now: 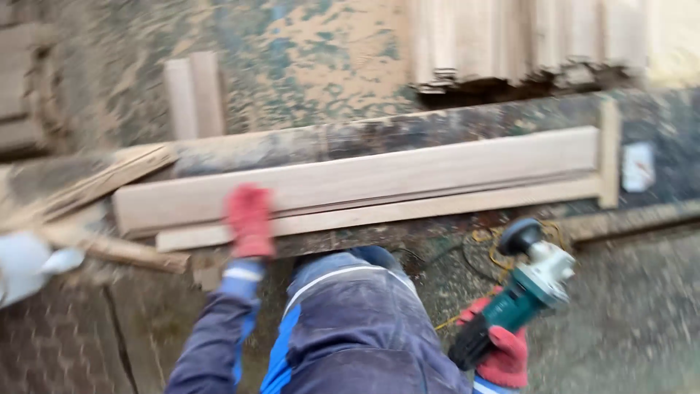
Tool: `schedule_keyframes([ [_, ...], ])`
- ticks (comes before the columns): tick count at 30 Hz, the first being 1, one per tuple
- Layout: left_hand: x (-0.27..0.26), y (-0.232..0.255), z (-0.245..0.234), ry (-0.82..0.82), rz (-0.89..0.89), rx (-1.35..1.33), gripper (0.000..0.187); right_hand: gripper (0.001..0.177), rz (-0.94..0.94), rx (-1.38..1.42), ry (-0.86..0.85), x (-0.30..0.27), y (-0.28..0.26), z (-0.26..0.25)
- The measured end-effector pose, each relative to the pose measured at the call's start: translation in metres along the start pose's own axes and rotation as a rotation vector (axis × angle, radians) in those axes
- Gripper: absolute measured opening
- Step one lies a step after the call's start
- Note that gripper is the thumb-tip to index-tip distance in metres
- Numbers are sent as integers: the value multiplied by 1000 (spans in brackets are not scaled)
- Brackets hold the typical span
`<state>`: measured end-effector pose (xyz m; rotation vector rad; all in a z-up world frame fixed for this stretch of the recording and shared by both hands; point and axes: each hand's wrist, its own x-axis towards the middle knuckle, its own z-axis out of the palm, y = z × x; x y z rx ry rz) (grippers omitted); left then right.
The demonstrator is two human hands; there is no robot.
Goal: Sanding a wooden board using a hand-held angle grinder with a sanding disc attachment.
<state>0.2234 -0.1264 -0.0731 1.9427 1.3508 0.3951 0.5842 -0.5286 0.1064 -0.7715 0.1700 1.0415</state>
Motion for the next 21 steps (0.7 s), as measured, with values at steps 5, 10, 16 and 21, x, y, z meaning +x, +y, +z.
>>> schedule_keyframes([
  [5,12,-8,-224,576,-797,415,92,85,-50,-71,35,-1,2,19],
  [10,19,-158,-267,302,-711,580,72,85,-67,-105,111,-14,13,19],
  [16,19,-162,-252,363,-648,496,41,83,-71,-43,68,-28,44,43],
  [21,-4,-136,-267,242,-377,468,34,85,-6,-70,0,-48,106,78],
])
